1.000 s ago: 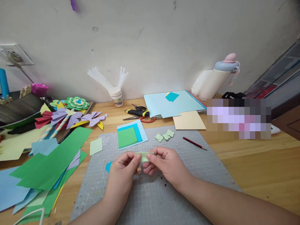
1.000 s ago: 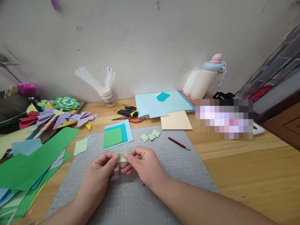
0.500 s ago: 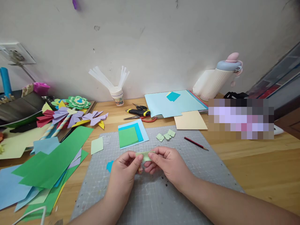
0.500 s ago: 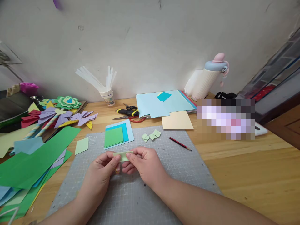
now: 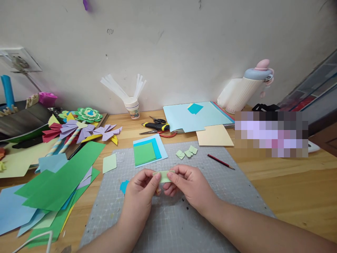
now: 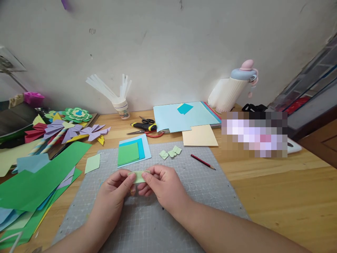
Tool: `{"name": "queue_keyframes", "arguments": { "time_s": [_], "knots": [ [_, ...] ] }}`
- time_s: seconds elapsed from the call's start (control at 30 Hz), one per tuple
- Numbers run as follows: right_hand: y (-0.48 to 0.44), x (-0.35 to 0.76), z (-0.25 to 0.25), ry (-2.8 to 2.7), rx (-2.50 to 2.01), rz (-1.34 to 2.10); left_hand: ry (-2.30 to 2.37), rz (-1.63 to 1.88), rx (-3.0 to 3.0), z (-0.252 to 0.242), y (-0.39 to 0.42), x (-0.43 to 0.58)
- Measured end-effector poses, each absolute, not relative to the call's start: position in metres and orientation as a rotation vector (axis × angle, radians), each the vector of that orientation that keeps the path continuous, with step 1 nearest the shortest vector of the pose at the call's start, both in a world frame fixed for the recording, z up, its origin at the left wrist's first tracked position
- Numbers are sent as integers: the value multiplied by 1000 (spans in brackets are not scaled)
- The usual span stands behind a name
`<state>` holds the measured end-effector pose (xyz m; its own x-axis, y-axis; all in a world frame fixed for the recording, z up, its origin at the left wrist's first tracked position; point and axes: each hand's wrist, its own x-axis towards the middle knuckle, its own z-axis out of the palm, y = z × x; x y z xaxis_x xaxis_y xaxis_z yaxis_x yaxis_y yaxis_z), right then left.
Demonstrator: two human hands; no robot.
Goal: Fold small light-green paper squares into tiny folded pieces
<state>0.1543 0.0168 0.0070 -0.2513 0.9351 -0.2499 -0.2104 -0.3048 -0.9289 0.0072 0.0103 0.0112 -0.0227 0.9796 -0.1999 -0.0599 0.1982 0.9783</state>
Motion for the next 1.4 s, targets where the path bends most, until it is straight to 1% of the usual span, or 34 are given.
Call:
{"name": "queue_keyframes", "arguments": {
  "time_s": [0.2, 0.8, 1.2, 1.4],
  "knots": [
    [17, 155, 7, -1108, -1090, 1627, 1292, 1108, 1066, 12, 9, 7],
    [19, 155, 5, -1088, -1130, 1623, 1315, 1114, 1015, 14, 11, 9],
    [15, 157, 12, -1170, -1097, 1598, 1094, 886, 1199, 18, 5, 13],
    [16, 157, 10, -1218, -1074, 1621, 1106, 888, 1190, 19, 4, 12]
  ]
}}
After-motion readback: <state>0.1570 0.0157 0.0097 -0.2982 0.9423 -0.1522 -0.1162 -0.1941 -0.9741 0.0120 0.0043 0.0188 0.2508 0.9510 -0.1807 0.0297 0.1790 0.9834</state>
